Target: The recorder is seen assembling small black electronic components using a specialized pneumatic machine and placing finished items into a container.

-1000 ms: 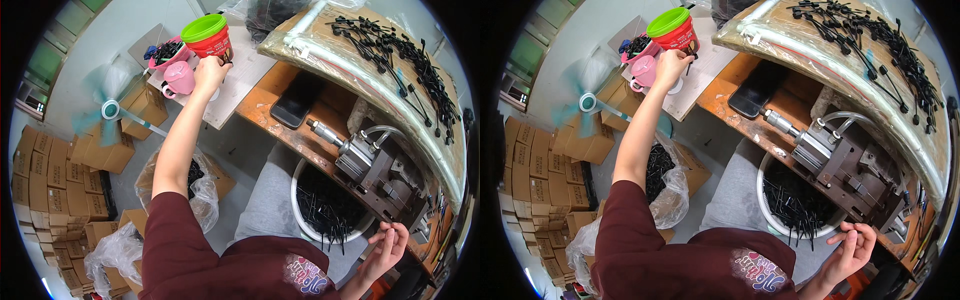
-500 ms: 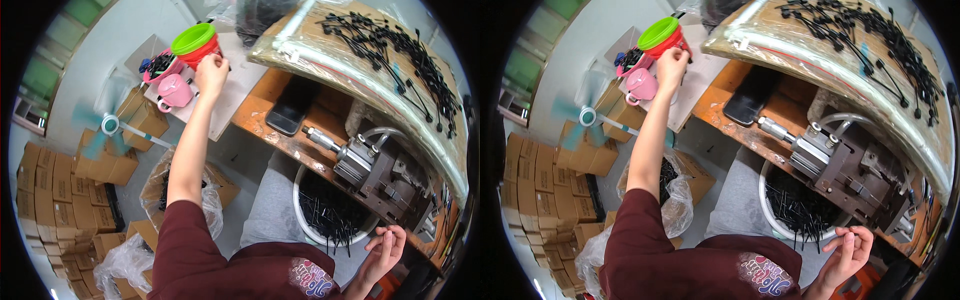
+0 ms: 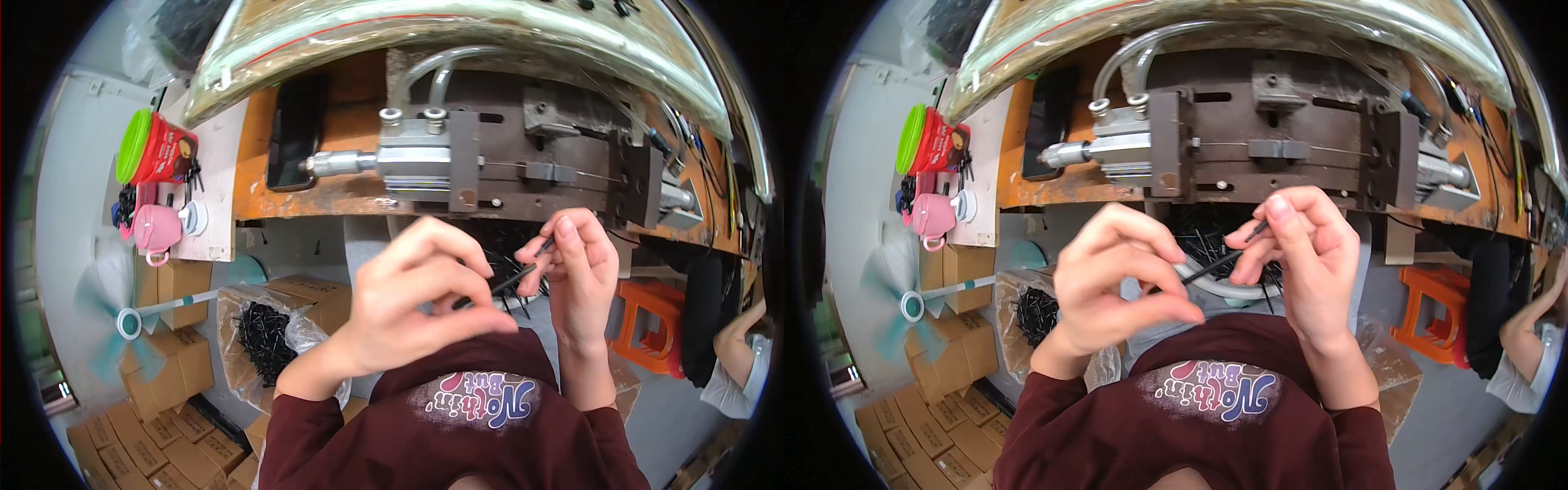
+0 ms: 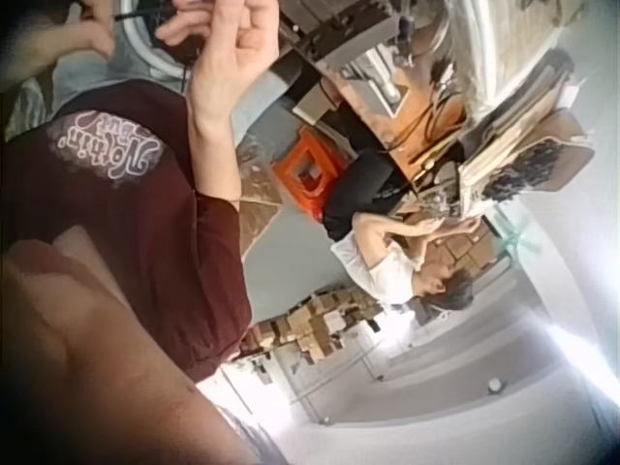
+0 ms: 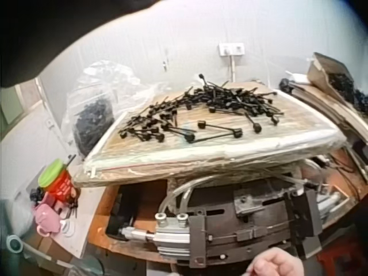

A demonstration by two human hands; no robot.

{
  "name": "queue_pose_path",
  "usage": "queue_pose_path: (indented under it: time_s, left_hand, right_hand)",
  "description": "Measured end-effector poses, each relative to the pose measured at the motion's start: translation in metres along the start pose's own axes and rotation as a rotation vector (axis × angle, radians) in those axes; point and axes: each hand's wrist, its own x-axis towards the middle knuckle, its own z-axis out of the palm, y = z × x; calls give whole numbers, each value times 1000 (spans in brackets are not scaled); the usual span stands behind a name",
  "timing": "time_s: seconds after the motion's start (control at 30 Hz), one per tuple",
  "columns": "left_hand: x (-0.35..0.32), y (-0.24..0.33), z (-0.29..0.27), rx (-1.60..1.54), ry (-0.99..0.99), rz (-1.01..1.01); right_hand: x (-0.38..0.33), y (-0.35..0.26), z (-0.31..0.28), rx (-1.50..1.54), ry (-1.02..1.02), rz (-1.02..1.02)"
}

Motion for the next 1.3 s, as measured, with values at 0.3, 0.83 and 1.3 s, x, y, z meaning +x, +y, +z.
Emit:
queue_pose_path:
  time_s: [0.3, 0.83, 1.3]
  left_hand:
    - [-6, -4, 34, 129, -87, 190]
    - [-6, -4, 42, 199, -57, 287]
    - [-7, -1, 40, 154, -71, 235]
  right_hand:
    - [2, -4, -13, 139, -27, -1]
    - [-2, -7, -17, -60, -55, -107]
    - [-11, -13, -13, -32, -102, -112]
